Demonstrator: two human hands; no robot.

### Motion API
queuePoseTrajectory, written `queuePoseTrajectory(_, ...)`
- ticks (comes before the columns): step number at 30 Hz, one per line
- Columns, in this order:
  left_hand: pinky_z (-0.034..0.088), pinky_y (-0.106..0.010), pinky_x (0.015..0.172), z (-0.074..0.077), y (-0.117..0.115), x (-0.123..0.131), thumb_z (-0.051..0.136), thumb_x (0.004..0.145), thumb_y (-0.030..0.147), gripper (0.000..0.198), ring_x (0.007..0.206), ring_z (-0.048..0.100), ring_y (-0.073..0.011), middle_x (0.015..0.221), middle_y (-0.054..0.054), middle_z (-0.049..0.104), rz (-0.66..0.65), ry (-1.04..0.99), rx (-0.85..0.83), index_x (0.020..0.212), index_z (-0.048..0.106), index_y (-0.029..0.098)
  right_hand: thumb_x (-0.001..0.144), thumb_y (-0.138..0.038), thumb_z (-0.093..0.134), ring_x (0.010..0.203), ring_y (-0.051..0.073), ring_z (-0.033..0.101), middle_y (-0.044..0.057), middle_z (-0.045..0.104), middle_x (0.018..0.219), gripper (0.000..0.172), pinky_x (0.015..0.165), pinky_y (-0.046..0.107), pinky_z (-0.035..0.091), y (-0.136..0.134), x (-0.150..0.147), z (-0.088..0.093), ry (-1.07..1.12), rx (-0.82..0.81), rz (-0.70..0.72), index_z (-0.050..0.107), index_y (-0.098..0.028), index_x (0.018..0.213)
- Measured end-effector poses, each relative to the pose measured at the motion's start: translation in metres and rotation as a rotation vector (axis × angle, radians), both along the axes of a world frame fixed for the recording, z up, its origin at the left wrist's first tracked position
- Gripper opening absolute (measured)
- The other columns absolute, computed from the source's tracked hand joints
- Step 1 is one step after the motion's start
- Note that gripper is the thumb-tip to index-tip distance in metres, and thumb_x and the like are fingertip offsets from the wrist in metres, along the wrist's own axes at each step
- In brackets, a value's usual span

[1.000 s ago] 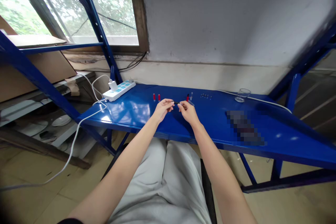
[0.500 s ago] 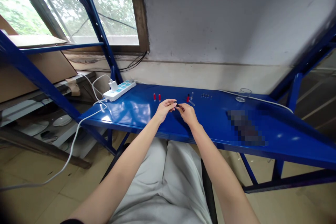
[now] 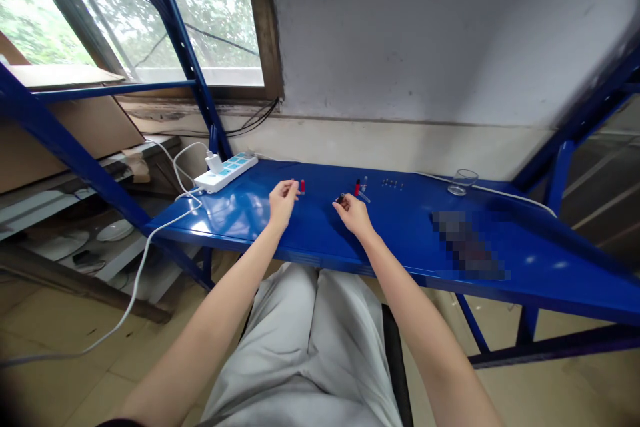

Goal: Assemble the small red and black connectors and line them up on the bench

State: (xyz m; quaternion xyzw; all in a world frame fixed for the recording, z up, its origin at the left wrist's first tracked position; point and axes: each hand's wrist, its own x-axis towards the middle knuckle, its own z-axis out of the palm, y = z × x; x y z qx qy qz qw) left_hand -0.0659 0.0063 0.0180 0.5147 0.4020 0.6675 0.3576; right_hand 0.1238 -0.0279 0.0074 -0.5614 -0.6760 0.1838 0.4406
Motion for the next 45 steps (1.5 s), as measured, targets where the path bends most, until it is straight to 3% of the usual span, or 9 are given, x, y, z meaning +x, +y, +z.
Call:
queuePoseTrajectory(2,0.040,-0.021,0.054,-0.001,0.000,-0.011,0.056,0.078,0.037,0.022,0.055,0.051,-0.0086,0.062,0.000,0.056,0.177,-0.052,0.001,0.076,0.058,0.015,0.076,-0.041,0.055,0.065,0.016,0.059,0.006,0.064,0.071,0.024,0.062,0.027,0.044,0.006,-0.008,0.004,0.022,-0.042,0.041,0.057,-0.017,0.079)
queuePoseTrajectory(5,0.040,-0.021,0.054,-0.004,-0.002,-0.015,0.052,0.080,0.037,0.024,0.053,0.049,-0.0083,0.059,0.001,0.053,0.278,-0.098,0.003,0.073,0.056,0.015,0.075,-0.039,0.057,0.064,0.016,0.059,0.005,0.065,0.069,0.023,0.060,0.026,0.043,0.020,-0.026,0.010,-0.014,-0.115,0.059,0.059,-0.017,0.073)
queuePoseTrajectory(11,0.040,-0.021,0.056,-0.007,-0.004,-0.013,0.050,0.081,0.036,0.024,0.054,0.049,-0.0086,0.059,0.001,0.053,0.286,-0.124,-0.007,0.072,0.055,0.015,0.069,-0.037,0.065,0.062,0.017,0.058,0.004,0.065,0.064,0.022,0.055,0.025,0.038,0.053,-0.053,0.009,-0.185,-0.192,-0.030,0.063,-0.016,0.061)
queuePoseTrajectory(17,0.040,-0.021,0.055,-0.008,-0.002,-0.015,0.050,0.081,0.034,0.022,0.054,0.049,-0.0084,0.058,0.002,0.052,0.273,-0.175,-0.032,0.072,0.055,0.015,0.071,-0.037,0.065,0.069,0.019,0.063,0.006,0.069,0.076,0.019,0.058,0.025,0.041,0.071,-0.059,-0.003,-0.228,-0.223,-0.120,0.071,-0.019,0.076)
queuePoseTrajectory(28,0.040,-0.020,0.055,-0.007,-0.003,-0.015,0.051,0.079,0.033,0.020,0.053,0.049,-0.0077,0.057,0.002,0.051,0.274,-0.193,-0.061,0.070,0.054,0.015,0.074,-0.042,0.063,0.079,0.023,0.065,0.008,0.071,0.083,0.025,0.060,0.027,0.043,0.071,-0.070,-0.006,-0.289,-0.196,-0.196,0.074,-0.023,0.087)
queuePoseTrajectory(45,0.039,-0.021,0.055,-0.007,-0.002,-0.015,0.050,0.079,0.032,0.019,0.053,0.048,-0.0081,0.057,0.002,0.051,0.267,-0.200,-0.064,0.070,0.053,0.015,0.076,-0.041,0.060,0.093,0.026,0.062,0.011,0.069,0.097,0.033,0.072,0.031,0.045,0.064,-0.069,0.000,-0.389,-0.220,-0.157,0.070,-0.017,0.098)
